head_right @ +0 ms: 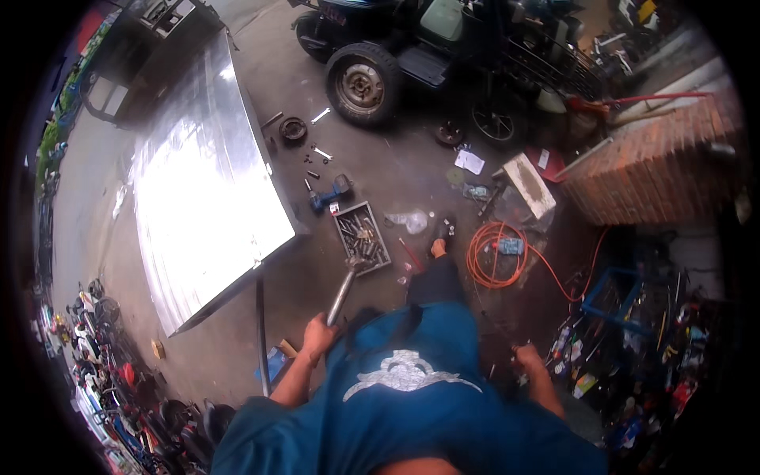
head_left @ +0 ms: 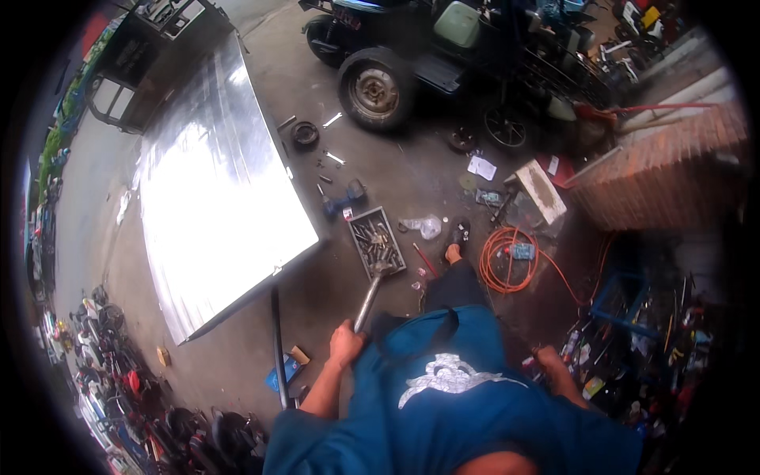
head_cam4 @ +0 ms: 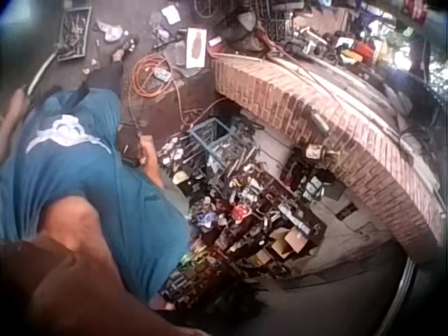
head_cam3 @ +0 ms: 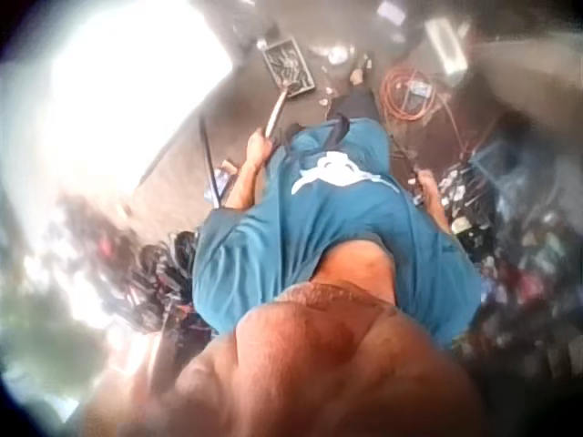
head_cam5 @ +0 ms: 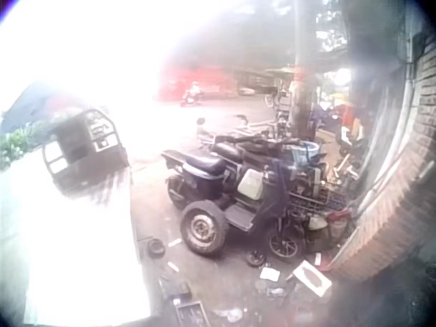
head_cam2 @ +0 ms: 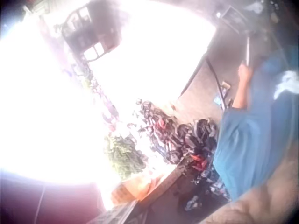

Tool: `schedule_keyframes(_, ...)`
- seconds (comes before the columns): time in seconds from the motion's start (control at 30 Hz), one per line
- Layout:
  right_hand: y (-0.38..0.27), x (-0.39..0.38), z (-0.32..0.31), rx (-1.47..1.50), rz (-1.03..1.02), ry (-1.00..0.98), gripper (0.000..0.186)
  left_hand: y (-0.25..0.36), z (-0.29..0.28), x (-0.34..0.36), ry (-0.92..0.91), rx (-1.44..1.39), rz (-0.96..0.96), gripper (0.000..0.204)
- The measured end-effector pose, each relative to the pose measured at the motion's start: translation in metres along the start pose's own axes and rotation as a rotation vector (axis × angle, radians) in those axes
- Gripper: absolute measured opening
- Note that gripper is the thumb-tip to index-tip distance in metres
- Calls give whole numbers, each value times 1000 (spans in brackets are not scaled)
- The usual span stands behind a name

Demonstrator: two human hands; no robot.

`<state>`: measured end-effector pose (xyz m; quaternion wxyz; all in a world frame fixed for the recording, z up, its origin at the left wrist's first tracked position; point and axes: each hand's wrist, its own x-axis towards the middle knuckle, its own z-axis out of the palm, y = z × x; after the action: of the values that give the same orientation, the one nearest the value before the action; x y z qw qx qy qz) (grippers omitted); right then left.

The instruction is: The person removes a wheel from a vehicle axle using a hammer and by hand, then adjusts the brake shoes and related assembly components on the axle.

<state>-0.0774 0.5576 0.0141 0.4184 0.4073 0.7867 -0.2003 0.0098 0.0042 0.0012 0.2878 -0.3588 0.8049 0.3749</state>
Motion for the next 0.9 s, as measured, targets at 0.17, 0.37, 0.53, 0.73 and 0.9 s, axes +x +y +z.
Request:
schedule_keyframes(0.17,-160,59,47,-538,-342,-91,45,11,-59,42,189,-54,-234,38)
schedule_keyframes(0.37,-410,23,-11,-639,-635,28,46,76,-75,93,227,-665,-558,23)
schedule_keyframes(0.53,-607,-16,-26,-666,-860,-62,46,34,-68,183,318,-596,-560,24)
schedule_keyframes(0.73,-791,1,33,-638,-1159,-113,50,41,-115,306,392,-522,-541,34)
schedule_keyframes(0.9,-926,-67,83,-884,-1062,-170,43,115,-181,365,209,-441,-673,42)
